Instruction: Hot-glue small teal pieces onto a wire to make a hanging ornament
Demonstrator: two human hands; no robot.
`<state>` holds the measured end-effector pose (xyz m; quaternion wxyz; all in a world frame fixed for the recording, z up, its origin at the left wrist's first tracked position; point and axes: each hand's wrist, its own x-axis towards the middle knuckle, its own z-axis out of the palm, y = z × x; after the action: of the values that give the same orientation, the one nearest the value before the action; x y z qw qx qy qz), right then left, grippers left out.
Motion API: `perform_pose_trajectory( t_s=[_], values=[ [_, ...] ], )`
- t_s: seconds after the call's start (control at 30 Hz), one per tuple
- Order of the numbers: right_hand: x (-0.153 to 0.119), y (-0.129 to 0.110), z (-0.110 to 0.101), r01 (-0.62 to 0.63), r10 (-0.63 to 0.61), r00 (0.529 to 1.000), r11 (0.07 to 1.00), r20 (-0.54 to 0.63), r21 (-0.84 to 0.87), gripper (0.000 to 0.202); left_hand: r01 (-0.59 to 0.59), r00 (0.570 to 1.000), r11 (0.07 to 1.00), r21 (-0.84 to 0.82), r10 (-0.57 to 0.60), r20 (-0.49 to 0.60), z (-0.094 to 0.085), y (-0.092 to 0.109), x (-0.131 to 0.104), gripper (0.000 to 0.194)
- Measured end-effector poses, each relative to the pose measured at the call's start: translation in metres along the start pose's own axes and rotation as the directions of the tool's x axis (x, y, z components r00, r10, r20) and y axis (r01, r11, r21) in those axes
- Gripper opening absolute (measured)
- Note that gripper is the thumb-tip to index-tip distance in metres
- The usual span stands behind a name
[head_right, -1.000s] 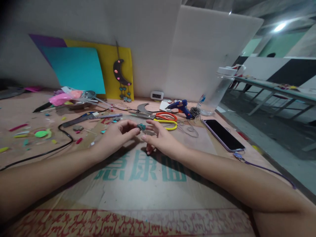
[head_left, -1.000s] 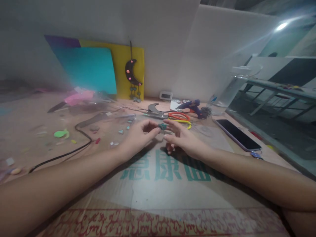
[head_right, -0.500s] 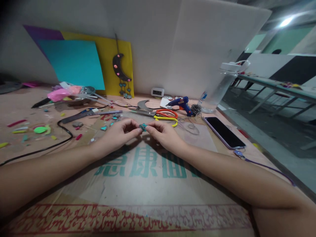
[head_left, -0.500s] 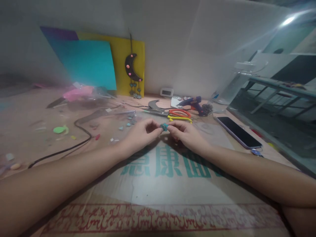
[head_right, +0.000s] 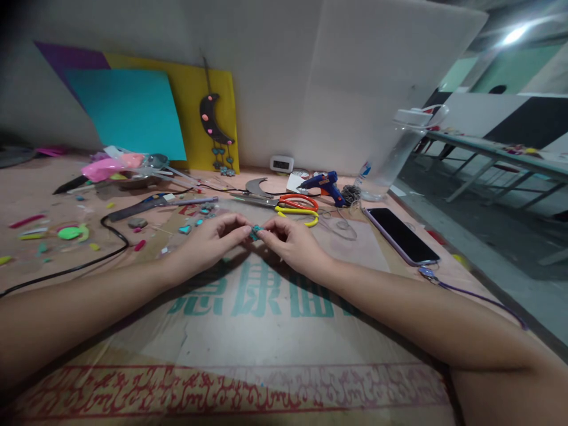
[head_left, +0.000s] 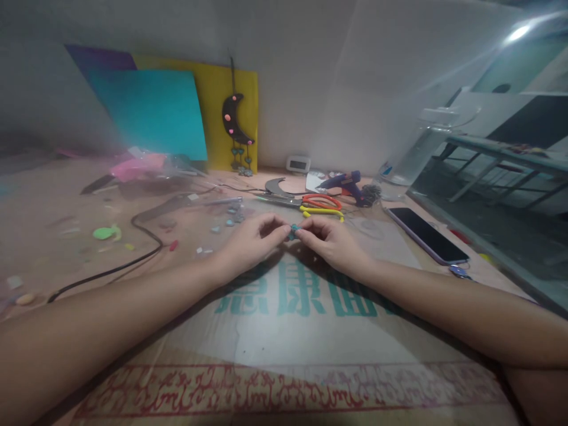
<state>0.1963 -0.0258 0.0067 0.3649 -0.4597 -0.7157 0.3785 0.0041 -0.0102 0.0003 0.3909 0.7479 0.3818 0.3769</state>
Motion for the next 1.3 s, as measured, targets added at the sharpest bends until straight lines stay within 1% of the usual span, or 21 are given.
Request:
perform_pose_trajectory(
  t_s=[0.1,0.27,0.5,0.67,0.83,0.9,1.0,1.1,1.17,1.23,1.3],
  values=[
    [-0.001,0.001,0.0,0.028,-0.028,1.0,0.998,-0.005,-0.05,0.024,0.005,1.0,0.999,0.037,-0.004,-0.019,0.0,0.002,0.0,0.023],
    [-0.002,-0.001,0.001,0.032,-0.032,0.999,0.997,-0.003,-0.064,0.026,0.007,0.999,0.997,0.083,-0.004,-0.036,0.0,0.001,0.0,0.023],
    [-0.001,-0.001,0.001,0.048,-0.048,0.999,0.993,0.005,-0.112,0.025,-0.004,1.0,0.993,0.122,0.006,-0.021,-0.001,0.001,-0.001,0.021],
    [0.0,-0.001,0.0,0.045,-0.046,0.999,0.996,-0.008,-0.077,0.025,0.002,1.0,1.0,-0.001,-0.002,-0.009,-0.001,0.0,-0.001,0.027],
    [-0.001,-0.001,0.0,0.048,-0.049,0.999,0.998,-0.003,-0.038,0.026,0.029,0.998,0.991,-0.134,-0.037,-0.059,-0.001,-0.006,0.003,0.042],
    [-0.001,0.0,0.0,0.047,-0.047,0.999,0.999,-0.015,-0.007,0.027,0.021,0.998,0.996,-0.087,-0.025,-0.049,0.0,-0.006,0.003,0.04],
    [-0.001,0.002,0.0,0.033,-0.033,0.999,0.998,-0.009,0.045,0.026,0.007,1.0,0.999,0.046,-0.007,-0.018,0.0,-0.004,0.001,0.027],
    [0.0,0.003,-0.001,0.051,-0.053,0.998,0.996,0.024,0.076,0.025,0.008,0.999,0.995,0.1,-0.004,-0.04,0.001,0.001,0.0,0.024],
    [0.001,0.004,-0.002,0.108,-0.109,0.994,0.994,0.009,0.029,0.025,0.015,0.999,0.995,0.104,-0.01,-0.052,0.0,0.003,0.0,0.024],
    [0.001,0.005,-0.003,0.183,-0.187,0.982,0.978,-0.034,-0.096,0.027,0.024,0.998,0.993,0.112,-0.018,-0.055,0.0,0.004,0.001,0.023],
    [0.002,0.006,-0.005,0.259,-0.282,0.957,0.935,-0.066,-0.243,0.022,0.033,0.998,0.991,0.129,-0.026,-0.056,-0.001,0.005,0.0,0.022]
  ],
)
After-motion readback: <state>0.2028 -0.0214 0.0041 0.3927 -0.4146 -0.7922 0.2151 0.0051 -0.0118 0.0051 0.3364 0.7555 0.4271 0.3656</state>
